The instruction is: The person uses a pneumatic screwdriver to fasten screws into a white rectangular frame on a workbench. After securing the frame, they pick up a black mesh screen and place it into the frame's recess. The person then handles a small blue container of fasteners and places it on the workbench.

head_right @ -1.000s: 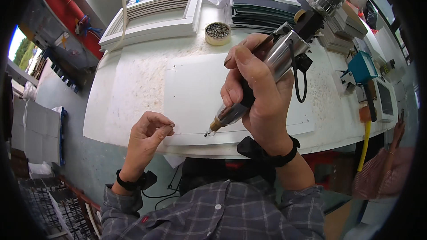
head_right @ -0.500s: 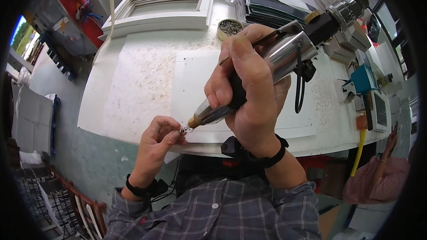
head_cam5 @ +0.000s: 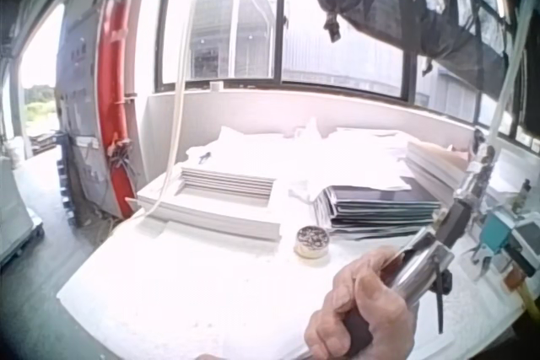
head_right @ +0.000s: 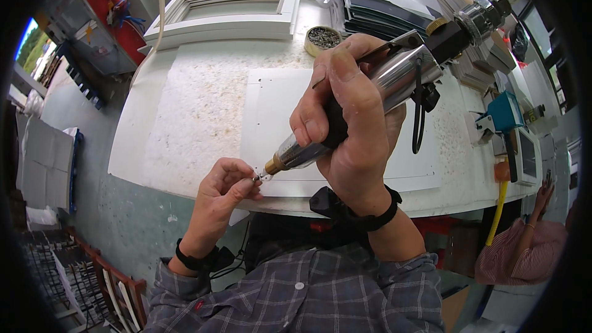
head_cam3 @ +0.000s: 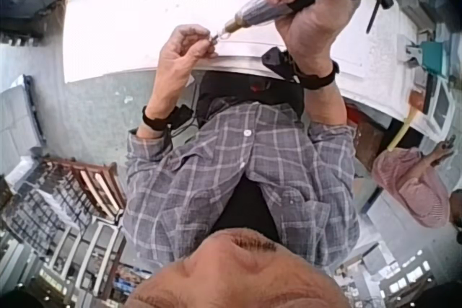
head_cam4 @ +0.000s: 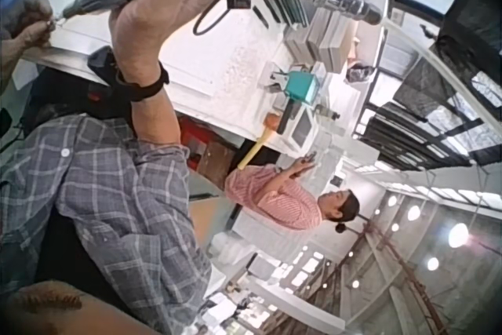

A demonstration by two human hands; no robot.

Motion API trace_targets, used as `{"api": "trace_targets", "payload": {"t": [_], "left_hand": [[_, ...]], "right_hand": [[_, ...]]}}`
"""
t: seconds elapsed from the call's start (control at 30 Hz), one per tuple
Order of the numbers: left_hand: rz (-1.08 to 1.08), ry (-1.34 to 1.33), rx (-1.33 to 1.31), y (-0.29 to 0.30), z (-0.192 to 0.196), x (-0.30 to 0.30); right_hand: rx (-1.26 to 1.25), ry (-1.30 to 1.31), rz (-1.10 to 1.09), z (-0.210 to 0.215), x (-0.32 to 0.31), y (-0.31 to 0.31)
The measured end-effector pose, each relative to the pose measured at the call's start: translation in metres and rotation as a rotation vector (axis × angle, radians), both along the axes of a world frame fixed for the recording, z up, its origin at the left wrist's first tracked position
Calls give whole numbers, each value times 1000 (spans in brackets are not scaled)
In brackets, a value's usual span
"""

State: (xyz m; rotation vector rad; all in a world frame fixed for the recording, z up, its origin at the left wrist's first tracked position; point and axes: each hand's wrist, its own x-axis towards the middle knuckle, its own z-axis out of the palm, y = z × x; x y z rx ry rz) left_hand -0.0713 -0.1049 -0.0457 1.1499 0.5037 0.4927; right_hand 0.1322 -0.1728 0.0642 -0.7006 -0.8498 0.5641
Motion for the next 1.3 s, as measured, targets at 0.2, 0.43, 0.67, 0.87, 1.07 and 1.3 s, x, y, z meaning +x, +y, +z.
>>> {"api": "trace_targets", "payload": {"t": [0.2, 0.43, 0.67, 0.87, 1.07, 1.3], "left_hand": [[16, 0, -38, 0, 1, 0], [122, 185, 478, -8, 6, 6], [164, 254, 921, -5, -4, 11], [163, 221, 968, -4, -10, 9], [105, 210, 1004, 1, -13, 4], [-36, 329, 1479, 18, -7, -7]], "right_hand": [[9, -8, 17, -2, 0, 2], [-47, -122, 82, 2, -7, 9], [-147, -227, 82, -1, -27, 18], [-179, -308, 118, -8, -27, 19], [-182, -349, 125, -15, -28, 21], [-235, -397, 114, -13, -31, 25]]}}
